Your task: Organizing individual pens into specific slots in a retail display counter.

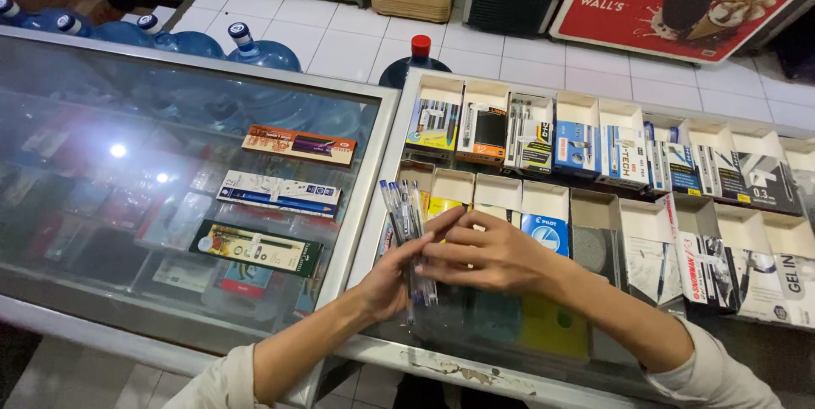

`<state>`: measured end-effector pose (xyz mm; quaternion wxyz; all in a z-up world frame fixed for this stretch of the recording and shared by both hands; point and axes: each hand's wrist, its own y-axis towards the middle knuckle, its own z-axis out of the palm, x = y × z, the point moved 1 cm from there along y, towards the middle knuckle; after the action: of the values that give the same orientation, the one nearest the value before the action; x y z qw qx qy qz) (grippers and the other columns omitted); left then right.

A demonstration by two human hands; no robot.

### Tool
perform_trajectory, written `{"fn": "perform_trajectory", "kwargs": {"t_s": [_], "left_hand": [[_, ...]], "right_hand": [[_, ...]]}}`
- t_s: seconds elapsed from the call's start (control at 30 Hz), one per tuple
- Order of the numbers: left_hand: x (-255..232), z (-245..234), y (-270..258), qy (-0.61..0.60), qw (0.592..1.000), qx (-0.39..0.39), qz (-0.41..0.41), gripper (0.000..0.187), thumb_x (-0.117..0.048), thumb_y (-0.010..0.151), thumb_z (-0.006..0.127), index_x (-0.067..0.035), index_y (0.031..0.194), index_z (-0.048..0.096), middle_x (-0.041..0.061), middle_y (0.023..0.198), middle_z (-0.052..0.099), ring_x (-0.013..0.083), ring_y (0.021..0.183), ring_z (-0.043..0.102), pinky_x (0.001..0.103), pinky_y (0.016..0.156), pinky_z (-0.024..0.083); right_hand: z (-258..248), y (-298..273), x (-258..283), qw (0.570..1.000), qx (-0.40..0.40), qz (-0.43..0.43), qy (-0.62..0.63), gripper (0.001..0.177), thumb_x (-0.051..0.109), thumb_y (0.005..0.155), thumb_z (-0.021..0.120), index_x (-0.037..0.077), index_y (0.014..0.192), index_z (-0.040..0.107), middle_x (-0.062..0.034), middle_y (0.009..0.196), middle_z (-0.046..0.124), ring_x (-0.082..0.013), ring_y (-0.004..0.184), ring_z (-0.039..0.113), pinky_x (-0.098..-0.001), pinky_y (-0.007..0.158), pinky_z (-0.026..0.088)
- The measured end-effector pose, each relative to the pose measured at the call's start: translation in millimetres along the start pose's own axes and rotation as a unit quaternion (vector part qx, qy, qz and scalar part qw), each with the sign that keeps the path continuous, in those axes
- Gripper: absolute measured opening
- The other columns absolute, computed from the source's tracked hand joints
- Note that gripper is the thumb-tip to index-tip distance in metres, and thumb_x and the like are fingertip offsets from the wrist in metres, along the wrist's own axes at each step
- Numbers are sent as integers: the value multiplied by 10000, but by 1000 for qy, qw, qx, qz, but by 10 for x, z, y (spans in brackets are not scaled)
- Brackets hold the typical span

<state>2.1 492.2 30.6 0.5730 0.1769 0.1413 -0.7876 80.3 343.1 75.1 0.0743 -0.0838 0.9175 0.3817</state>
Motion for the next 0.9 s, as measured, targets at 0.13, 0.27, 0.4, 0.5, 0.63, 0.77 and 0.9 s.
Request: {"fn": "perform_trajectory", "kwargs": {"t_s": [0.13, 0.27, 0.4, 0.5, 0.63, 0.77, 0.9], "left_hand": [[22, -60, 1, 51, 998, 32, -25, 663, -315, 1045, 452, -6, 1605, 278, 225, 1576, 410, 251, 1275, 607, 356, 932, 603], [29, -60, 36, 110, 993, 39, -31, 692, -385, 1044, 489, 4, 1590, 317, 247, 1586, 388, 324, 1316, 564, 392, 923, 602], [-126, 40, 34, 197, 974, 45, -105, 668, -417, 1004, 465, -106, 1578, 322, 144, 1646, 355, 435, 1458, 400, 476, 1043, 557], [-146, 76, 26, 222, 966, 7, -129, 730, -460, 939, 527, -122, 1568, 378, 109, 1590, 477, 304, 1355, 543, 404, 976, 576], [-114, 60, 62, 213, 968, -27, -129, 746, -430, 901, 591, -84, 1541, 426, 156, 1553, 517, 313, 1292, 595, 394, 896, 627], [-88, 46, 87, 221, 969, -30, -106, 724, -306, 909, 603, -47, 1549, 386, 182, 1559, 500, 354, 1305, 593, 417, 915, 612], [25, 190, 130, 256, 957, -85, -106, 729, -197, 852, 597, -91, 1550, 414, 152, 1583, 494, 374, 1369, 557, 473, 1003, 576]], "right_hand": [[-135, 79, 81, 1000, -16, -8, 9, 259, 118, 1074, 479, 140, 1009, 728, -79, 1007, 705, -204, 761, 617, -319, 721, 507], [-272, -48, 222, 998, -56, 7, 28, 239, 133, 1066, 481, 120, 1119, 714, -98, 1064, 761, -201, 809, 704, -319, 730, 551], [-506, -345, 419, 996, -72, 34, 51, 405, 134, 935, 751, 204, 1218, 469, -167, 1189, 725, -151, 803, 764, -250, 673, 667], [-850, -416, 476, 991, -53, 81, 93, 421, 141, 915, 760, 248, 1253, 534, -202, 1267, 661, -229, 871, 763, -329, 737, 678], [-1045, -869, 290, 957, -68, 271, 78, 218, 181, 858, 705, 81, 1046, 656, -70, 1090, 750, -155, 879, 734, -294, 807, 634], [-1472, -1220, -249, 914, -144, 350, -145, 268, -11, 941, 713, 85, 1077, 503, -91, 1037, 639, -162, 737, 596, -281, 669, 551], [-1910, -1318, -833, 863, -229, 434, -122, 563, -108, 1065, 677, 108, 1442, 320, -165, 1059, 718, -216, 828, 644, -291, 698, 526]]}}
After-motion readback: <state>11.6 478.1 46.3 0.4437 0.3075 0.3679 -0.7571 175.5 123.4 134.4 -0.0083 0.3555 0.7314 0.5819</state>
